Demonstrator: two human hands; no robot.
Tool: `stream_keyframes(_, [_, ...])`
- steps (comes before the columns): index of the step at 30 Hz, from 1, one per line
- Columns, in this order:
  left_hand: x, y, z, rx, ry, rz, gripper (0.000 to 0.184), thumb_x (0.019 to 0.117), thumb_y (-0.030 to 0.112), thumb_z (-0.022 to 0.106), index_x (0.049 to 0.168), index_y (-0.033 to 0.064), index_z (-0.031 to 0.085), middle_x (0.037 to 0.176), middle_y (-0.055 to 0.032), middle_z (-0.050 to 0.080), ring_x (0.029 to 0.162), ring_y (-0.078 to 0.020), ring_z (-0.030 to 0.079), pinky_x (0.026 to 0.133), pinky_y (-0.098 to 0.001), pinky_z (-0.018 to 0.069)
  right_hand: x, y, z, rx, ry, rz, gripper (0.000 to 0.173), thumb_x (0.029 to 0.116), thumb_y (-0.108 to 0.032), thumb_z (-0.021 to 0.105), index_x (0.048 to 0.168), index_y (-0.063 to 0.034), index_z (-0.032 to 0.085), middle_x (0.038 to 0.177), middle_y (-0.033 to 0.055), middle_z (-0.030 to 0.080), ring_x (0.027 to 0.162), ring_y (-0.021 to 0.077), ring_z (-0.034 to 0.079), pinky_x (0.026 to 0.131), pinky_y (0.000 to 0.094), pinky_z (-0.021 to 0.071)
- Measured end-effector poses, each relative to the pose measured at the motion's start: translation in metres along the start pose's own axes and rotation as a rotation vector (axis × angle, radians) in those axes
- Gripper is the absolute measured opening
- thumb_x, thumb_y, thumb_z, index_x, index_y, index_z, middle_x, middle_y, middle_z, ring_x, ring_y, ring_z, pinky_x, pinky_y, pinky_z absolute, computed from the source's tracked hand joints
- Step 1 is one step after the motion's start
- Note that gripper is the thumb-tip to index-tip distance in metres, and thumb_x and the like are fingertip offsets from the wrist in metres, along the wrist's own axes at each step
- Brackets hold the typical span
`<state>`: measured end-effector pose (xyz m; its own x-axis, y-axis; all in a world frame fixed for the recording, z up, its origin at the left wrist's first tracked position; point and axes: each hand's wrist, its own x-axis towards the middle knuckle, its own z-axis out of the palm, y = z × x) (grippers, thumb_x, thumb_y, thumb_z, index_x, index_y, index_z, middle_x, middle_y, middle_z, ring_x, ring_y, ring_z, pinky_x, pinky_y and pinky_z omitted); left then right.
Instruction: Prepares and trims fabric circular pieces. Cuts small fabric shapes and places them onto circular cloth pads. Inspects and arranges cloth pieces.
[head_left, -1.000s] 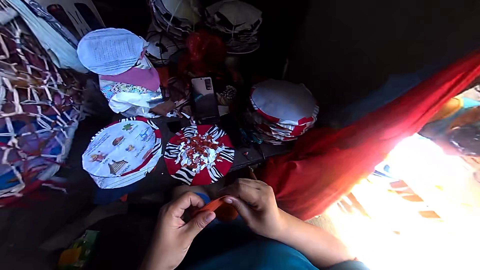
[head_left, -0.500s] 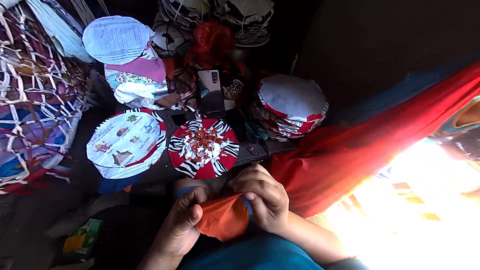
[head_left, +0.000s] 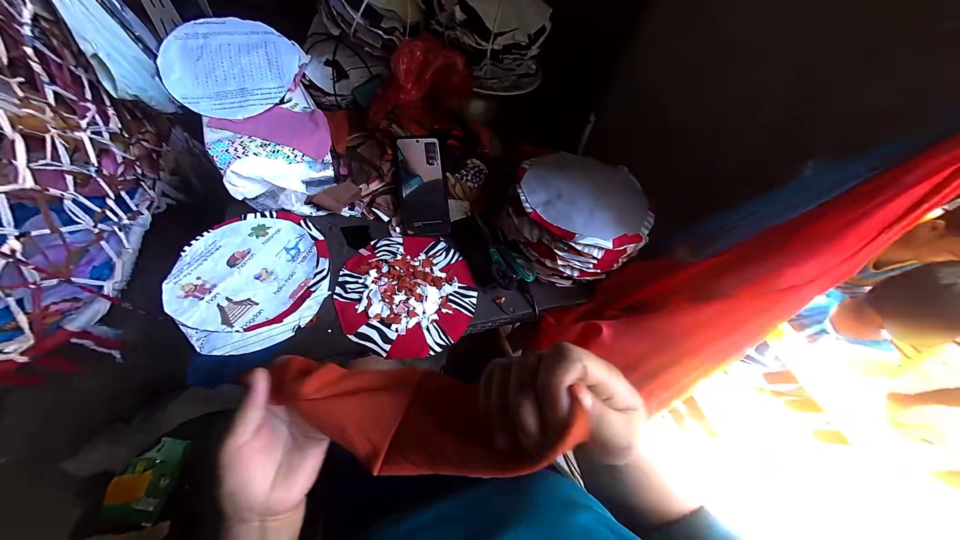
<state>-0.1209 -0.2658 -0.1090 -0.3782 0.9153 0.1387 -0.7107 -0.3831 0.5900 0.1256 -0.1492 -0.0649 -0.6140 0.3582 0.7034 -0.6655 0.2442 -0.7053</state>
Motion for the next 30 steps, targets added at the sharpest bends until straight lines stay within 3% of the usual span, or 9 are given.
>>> stream_keyframes(2, [0.001,0.02,-0.014,0.0,-0.029,0.084,0.033,0.105,0.034,0.051,0.111,0.0123,0.075,0.108,-0.0046,0.076,0.101,-0.0134,0.073,0.086,-0.0319,0.0616,0.0,-0.017,-0.01,0.023,-0.068,0.046,0.03,0.1111,-0.03,0.04,0.107,-0.0117,0.063,0.091,-0.0023,0.068,0.088,0.0037,0.066,0.08,0.0219,0.0546])
stream_keyframes(6, [0.001,0.046,-0.037,0.035,-0.16,0.2,0.035,0.1065,0.032,0.047,0.119,0.011,0.073,0.116,-0.0026,0.074,0.11,-0.0124,0.069,0.096,-0.0324,0.057,0.006,-0.031,-0.037,-0.123,-0.423,0.135,0.034,0.1104,-0.027,0.044,0.093,-0.0009,0.058,0.086,0.0042,0.065,0.083,0.0009,0.063,0.077,0.0163,0.0512])
stream_keyframes(8, [0.0,0.048,-0.04,0.016,-0.169,0.228,0.034,0.1061,0.028,0.048,0.118,0.009,0.073,0.114,-0.0031,0.074,0.106,-0.0117,0.07,0.092,-0.0299,0.0581,0.014,-0.029,-0.045,-0.439,-0.455,0.233,0.036,0.1087,-0.031,0.046,0.102,0.0002,0.063,0.084,0.0018,0.066,0.078,-0.0025,0.061,0.073,0.0138,0.0508])
stream_keyframes(11, [-0.005,0.04,-0.032,0.054,-0.094,0.175,0.026,0.1016,0.027,0.057,0.11,0.0119,0.076,0.107,-0.001,0.076,0.099,-0.0086,0.072,0.086,-0.0262,0.0599,0.03,0.005,-0.057,-0.932,-0.293,0.52,0.027,0.103,-0.017,0.055,0.119,-0.0006,0.069,0.087,0.0101,0.071,0.074,0.0152,0.066,0.07,0.0353,0.0561])
stream_keyframes(13, [-0.009,0.034,-0.027,0.083,-0.082,0.082,0.021,0.0981,0.028,0.062,0.108,0.0156,0.077,0.104,0.0014,0.075,0.097,-0.007,0.072,0.084,-0.0261,0.0603,0.044,0.041,-0.07,-1.152,-0.111,0.728,0.03,0.1019,-0.011,0.057,0.13,-0.0048,0.066,0.103,0.018,0.071,0.089,0.0321,0.07,0.081,0.0547,0.0563])
stream_keyframes(15, [-0.013,0.028,-0.026,0.082,-0.074,0.0,0.019,0.0959,0.026,0.066,0.108,0.0163,0.077,0.103,0.0012,0.076,0.097,-0.0078,0.072,0.085,-0.0284,0.061,0.056,0.069,-0.079,-1.35,0.032,0.791,0.037,0.1011,-0.007,0.055,0.137,-0.0078,0.063,0.121,0.0215,0.068,0.102,0.0418,0.069,0.084,0.0637,0.0539])
stream_keyframes(19, [-0.019,0.02,-0.031,0.124,-0.146,-0.072,0.018,0.0975,0.027,0.065,0.109,0.0173,0.074,0.101,0.0014,0.075,0.095,-0.0076,0.072,0.085,-0.0278,0.0609,0.096,0.094,-0.087,-1.512,0.036,0.955,0.053,0.1011,-0.005,0.049,0.154,-0.0151,0.048,0.132,0.0235,0.063,0.107,0.0439,0.067,0.084,0.0628,0.0533])
stream_keyframes(23, [-0.024,0.02,-0.038,0.182,-0.226,-0.136,0.016,0.1009,0.026,0.061,0.11,0.0194,0.073,0.099,0.0035,0.075,0.092,-0.0051,0.072,0.082,-0.0243,0.0603,0.116,0.117,-0.094,-1.551,0.003,1.026,0.067,0.1,-0.005,0.05,0.162,-0.0212,0.032,0.127,0.0256,0.064,0.105,0.0446,0.067,0.081,0.0616,0.0533])
stream_keyframes(30, [-0.026,0.021,-0.049,0.278,-0.223,-0.163,0.017,0.1029,0.025,0.058,0.112,0.0229,0.072,0.1,0.0064,0.075,0.094,-0.0021,0.071,0.085,-0.0222,0.0588,0.108,0.123,-0.104,-1.486,0.13,1.006,0.068,0.0988,-0.008,0.052,0.162,-0.0202,0.03,0.126,0.024,0.065,0.106,0.0435,0.067,0.082,0.062,0.0535])
